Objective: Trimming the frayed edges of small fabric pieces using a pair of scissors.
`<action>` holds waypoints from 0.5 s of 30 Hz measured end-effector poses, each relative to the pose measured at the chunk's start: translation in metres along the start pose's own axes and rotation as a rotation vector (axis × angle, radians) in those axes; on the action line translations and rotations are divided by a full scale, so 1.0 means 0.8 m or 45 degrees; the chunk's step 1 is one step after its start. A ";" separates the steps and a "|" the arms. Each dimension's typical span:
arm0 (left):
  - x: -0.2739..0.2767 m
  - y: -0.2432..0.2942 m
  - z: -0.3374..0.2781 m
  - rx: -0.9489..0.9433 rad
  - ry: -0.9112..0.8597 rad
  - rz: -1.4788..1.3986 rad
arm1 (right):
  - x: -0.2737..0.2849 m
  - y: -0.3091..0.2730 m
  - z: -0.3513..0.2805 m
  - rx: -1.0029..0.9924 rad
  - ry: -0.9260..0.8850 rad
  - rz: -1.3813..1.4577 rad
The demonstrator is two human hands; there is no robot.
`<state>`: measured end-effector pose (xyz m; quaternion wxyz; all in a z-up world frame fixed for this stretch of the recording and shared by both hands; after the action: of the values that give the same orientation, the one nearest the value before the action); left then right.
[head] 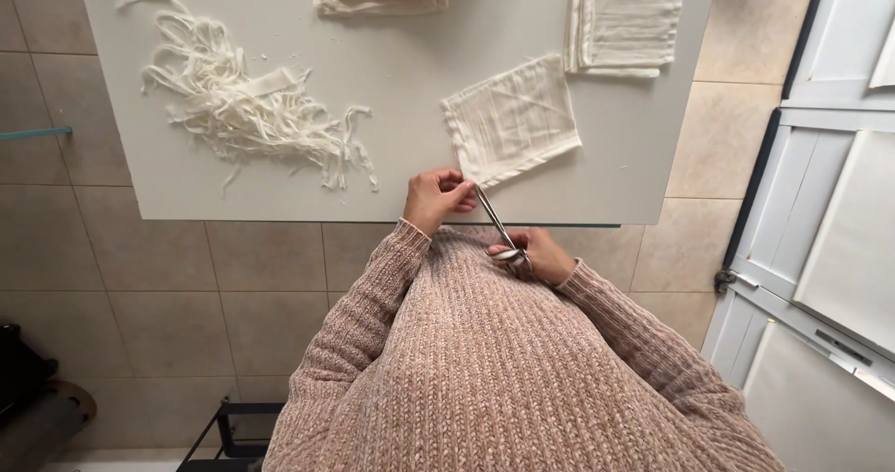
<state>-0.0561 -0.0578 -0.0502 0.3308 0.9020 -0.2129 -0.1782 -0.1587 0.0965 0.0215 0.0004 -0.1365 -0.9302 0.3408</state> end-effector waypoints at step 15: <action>0.026 0.001 -0.005 0.028 0.013 0.019 | -0.030 0.017 0.051 0.051 0.123 -0.088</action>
<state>-0.0368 -0.0669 -0.0503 0.3234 0.9048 -0.2197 -0.1689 -0.1364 0.0743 -0.0163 0.0598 -0.1207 -0.9262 0.3521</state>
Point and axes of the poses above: each hand's wrist, its own z-axis towards the middle knuckle, its own x-axis out of the back of the hand, y = z × x, the point moved 9 cm from there along z, towards the middle knuckle, and after that the axes turned 8 degrees about y, right-handed, at the moved point
